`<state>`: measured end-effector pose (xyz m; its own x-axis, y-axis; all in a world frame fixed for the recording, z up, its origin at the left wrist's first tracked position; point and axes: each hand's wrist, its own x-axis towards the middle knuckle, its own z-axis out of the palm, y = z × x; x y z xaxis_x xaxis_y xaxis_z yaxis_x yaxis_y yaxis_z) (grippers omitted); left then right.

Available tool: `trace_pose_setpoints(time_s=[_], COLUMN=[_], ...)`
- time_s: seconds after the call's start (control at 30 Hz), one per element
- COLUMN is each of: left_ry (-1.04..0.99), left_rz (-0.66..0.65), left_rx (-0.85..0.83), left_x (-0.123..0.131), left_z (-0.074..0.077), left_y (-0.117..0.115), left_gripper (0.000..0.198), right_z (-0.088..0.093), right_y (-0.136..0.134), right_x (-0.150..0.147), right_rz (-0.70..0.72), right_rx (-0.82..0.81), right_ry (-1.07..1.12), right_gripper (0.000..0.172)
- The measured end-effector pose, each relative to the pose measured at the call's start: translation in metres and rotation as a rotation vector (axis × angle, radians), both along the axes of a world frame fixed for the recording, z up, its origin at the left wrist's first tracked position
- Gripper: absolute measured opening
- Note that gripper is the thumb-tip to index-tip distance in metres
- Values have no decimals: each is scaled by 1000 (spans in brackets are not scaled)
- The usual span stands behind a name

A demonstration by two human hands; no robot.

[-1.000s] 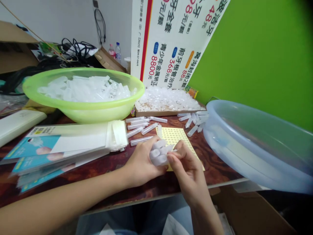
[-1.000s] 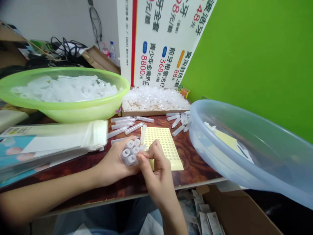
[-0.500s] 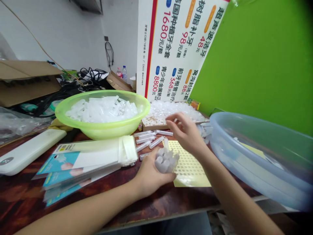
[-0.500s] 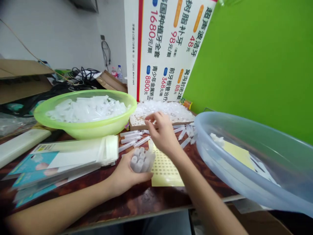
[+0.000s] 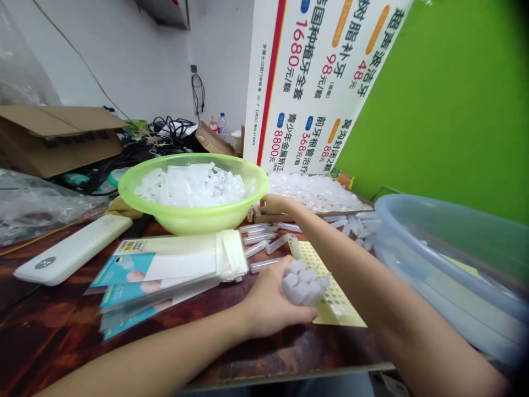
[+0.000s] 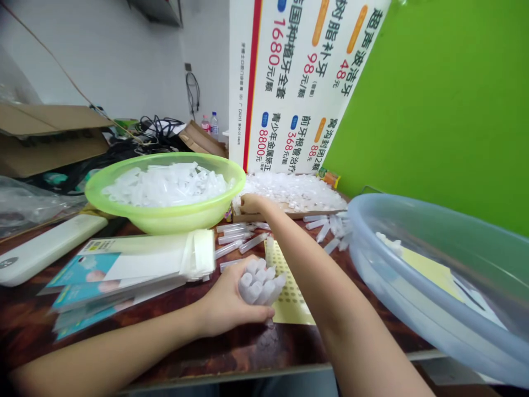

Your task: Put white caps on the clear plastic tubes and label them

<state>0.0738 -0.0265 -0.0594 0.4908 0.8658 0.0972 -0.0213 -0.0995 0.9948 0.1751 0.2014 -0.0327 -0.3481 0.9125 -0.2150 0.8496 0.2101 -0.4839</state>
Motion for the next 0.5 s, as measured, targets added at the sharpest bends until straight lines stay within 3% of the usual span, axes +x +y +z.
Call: trace_pose_setpoints(time_s=[0.17,0.5], left_ry=[-48,-78], left_rz=[-31,-12], left_rx=[-85,-109], left_x=[2,3], left_z=[5,4], left_y=[-2,-2], left_gripper=[39,41], right_z=[0,-4], right_y=[-3,-8], right_x=[7,50], right_rz=[-125,-438], right_rx=[-71,-95], right_ry=[325,1403], right_gripper=[30,32])
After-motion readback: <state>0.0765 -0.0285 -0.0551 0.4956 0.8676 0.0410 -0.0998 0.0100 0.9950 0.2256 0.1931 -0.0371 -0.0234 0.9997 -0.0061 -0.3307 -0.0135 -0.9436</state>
